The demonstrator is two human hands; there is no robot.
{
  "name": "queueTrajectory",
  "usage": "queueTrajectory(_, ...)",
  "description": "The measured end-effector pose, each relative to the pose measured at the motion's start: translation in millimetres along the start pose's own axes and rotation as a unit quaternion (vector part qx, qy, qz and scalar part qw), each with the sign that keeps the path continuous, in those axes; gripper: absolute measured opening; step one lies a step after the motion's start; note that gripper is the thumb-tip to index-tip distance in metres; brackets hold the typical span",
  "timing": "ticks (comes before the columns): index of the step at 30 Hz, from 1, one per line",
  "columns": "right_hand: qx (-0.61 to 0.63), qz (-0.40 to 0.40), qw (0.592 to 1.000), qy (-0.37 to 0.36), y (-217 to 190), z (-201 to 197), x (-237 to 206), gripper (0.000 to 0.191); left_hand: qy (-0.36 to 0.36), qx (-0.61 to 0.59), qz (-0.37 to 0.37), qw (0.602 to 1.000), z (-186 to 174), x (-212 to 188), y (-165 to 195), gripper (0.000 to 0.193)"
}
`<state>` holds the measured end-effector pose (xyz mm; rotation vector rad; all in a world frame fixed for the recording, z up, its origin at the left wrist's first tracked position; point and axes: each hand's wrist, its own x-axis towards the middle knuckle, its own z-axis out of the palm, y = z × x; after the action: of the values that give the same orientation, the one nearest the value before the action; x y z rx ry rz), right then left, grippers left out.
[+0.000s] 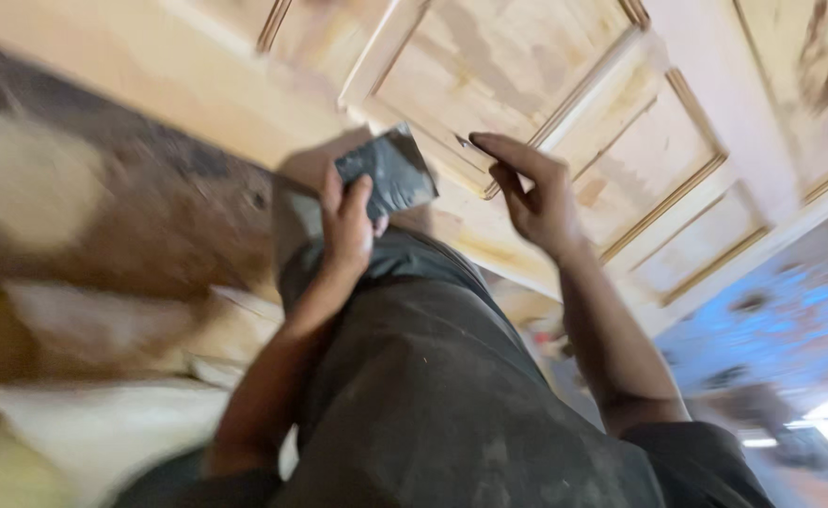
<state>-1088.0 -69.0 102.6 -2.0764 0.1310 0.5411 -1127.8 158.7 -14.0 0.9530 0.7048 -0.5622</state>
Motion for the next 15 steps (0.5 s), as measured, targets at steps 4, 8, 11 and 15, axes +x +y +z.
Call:
queueTrajectory(4,0.102,-0.015,0.954,0.280,10.6,73.3,-71.2,0.044,-0.091,0.052,-0.038,0.994,31.1,1.4,16.1,0.021)
queueTrajectory(8,0.059,-0.059,0.937,0.341,39.2,117.5,-116.4,0.050,-0.170,0.104,-0.041,0.979,56.5,-10.6,42.9,0.032)
queueTrajectory(11,0.050,0.019,0.966,0.253,50.4,124.4,-132.9,0.053,-0.249,0.115,-0.032,0.961,70.0,-17.2,61.7,0.031)
queueTrajectory(15,0.137,0.118,0.904,0.388,55.2,111.6,-147.1,0.046,-0.270,0.300,0.003,0.915,86.2,-6.9,65.5,0.035)
